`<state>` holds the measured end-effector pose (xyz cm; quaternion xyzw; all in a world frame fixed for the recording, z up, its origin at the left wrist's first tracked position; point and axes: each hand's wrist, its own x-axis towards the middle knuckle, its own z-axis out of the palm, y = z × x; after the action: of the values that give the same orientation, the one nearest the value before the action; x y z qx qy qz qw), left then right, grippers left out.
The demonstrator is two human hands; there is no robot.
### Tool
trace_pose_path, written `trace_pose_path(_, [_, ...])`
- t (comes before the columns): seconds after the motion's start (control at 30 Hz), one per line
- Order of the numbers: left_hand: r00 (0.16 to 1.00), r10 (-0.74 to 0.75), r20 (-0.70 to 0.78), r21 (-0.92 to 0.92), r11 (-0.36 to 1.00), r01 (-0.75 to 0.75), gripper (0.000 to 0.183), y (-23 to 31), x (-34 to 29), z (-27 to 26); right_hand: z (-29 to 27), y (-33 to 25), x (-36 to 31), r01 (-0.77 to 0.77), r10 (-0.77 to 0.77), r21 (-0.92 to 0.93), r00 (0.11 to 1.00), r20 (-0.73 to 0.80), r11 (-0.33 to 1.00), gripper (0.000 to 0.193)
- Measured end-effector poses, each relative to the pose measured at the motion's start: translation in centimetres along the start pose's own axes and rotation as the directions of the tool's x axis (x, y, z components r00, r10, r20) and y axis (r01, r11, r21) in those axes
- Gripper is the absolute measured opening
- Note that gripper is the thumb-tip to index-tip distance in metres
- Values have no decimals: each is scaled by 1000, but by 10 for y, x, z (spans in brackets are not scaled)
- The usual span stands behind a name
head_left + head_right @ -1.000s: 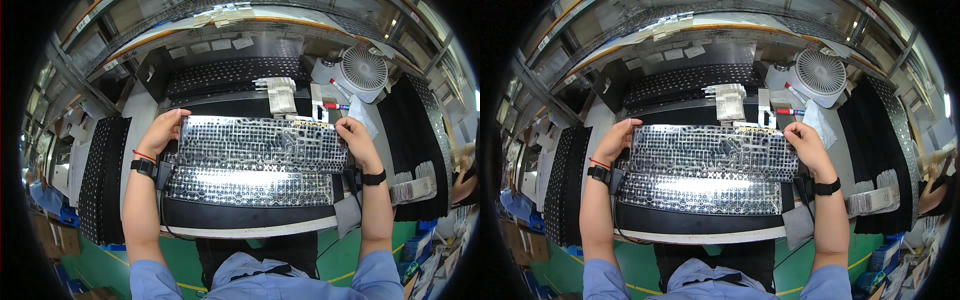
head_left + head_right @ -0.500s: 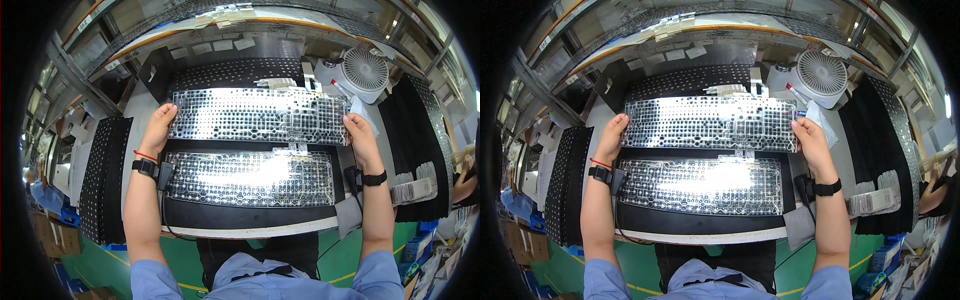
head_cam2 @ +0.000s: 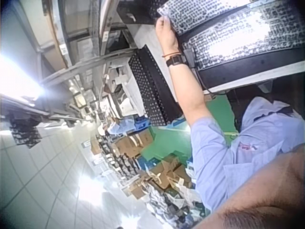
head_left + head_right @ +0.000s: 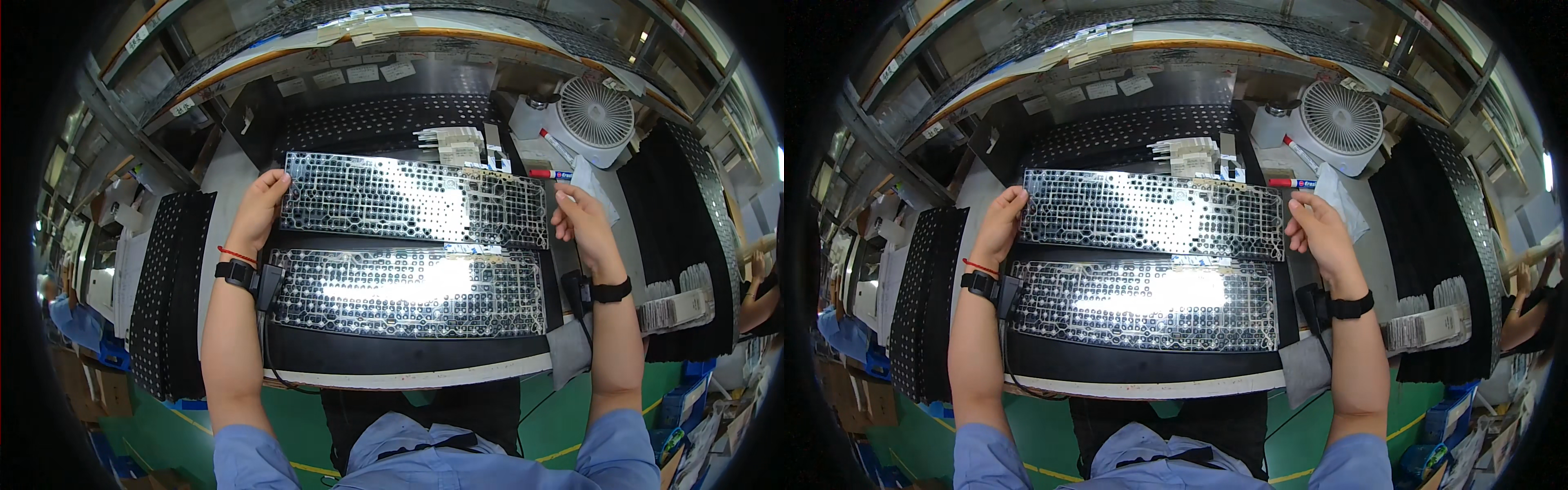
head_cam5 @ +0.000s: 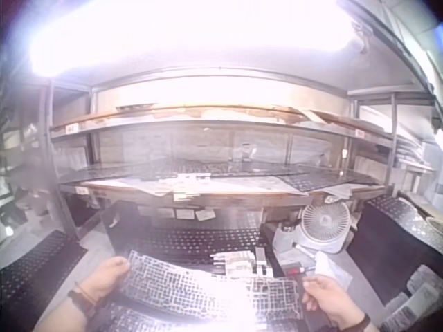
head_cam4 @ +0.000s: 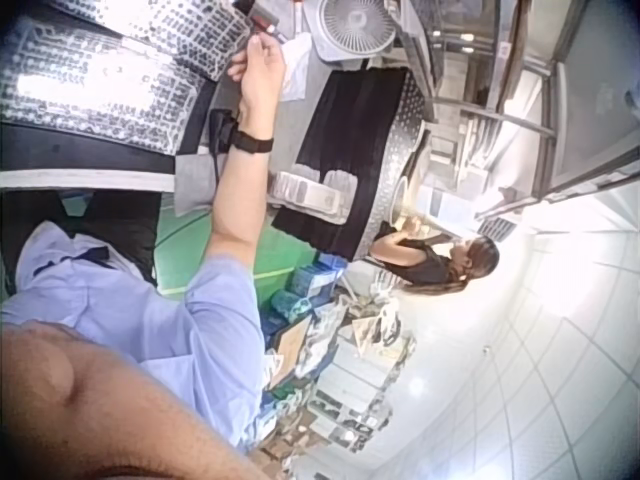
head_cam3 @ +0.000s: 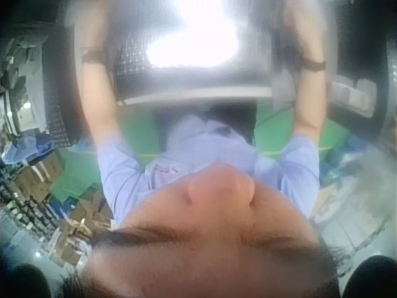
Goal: The person is assembling a keyboard by placing the internal metal layer and a flexible circuit layer onto the plastic frame and then stacking completed units.
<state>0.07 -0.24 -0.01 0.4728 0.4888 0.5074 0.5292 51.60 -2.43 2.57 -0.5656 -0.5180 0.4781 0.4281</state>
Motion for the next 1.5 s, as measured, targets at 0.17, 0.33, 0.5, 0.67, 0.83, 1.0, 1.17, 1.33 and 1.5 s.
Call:
trace_pose_path(0.17, [1000, 16, 4, 19, 1000, -16, 16, -3, 1, -3, -3, 4, 4, -195, 192, 12, 974, 119, 981, 36])
trace_pose_path(0.33, [997, 6, -71, 21, 1000, -4, 17, 2, 0, 5, -5, 7, 6, -184, 162, 98, 967, 196, 978, 34])
trace_pose_path(0.5, [989, 148, 6, -18, 989, -148, 22, -2, 4, -21, 1, -5, -3, 42, -62, 290, 996, 60, 956, 38])
trace_pose_path(0.67, [971, 144, -188, -176, 968, -178, 27, 15, -7, 11, -10, -1, -1, 151, -183, 413, 982, 39, 898, 35])
trace_pose_path(0.83, [980, 171, -106, 60, 984, -165, 27, 10, -7, 10, -2, 5, 2, 262, -266, 199, 964, -5, 944, 26])
trace_pose_path(1.0, [996, 23, -81, 164, 986, -9, 18, 4, -1, -5, 8, 1, 0, 277, -273, 226, 961, -51, 934, 39])
trace_pose_path(1.17, [995, 4, -98, 49, 999, 0, 13, 5, -1, 6, 3, 2, -1, 274, -273, 151, 962, -27, 950, 38])
trace_pose_path(1.33, [989, 67, -134, -105, 991, -81, 21, -7, 7, -26, 11, -10, -8, 180, -180, 108, 984, -3, 978, 34])
trace_pose_path(1.5, [940, 98, -328, -167, 973, -159, 35, -3, 7, -8, 6, -5, -8, 20, -4, -125, 992, 123, 992, 26])
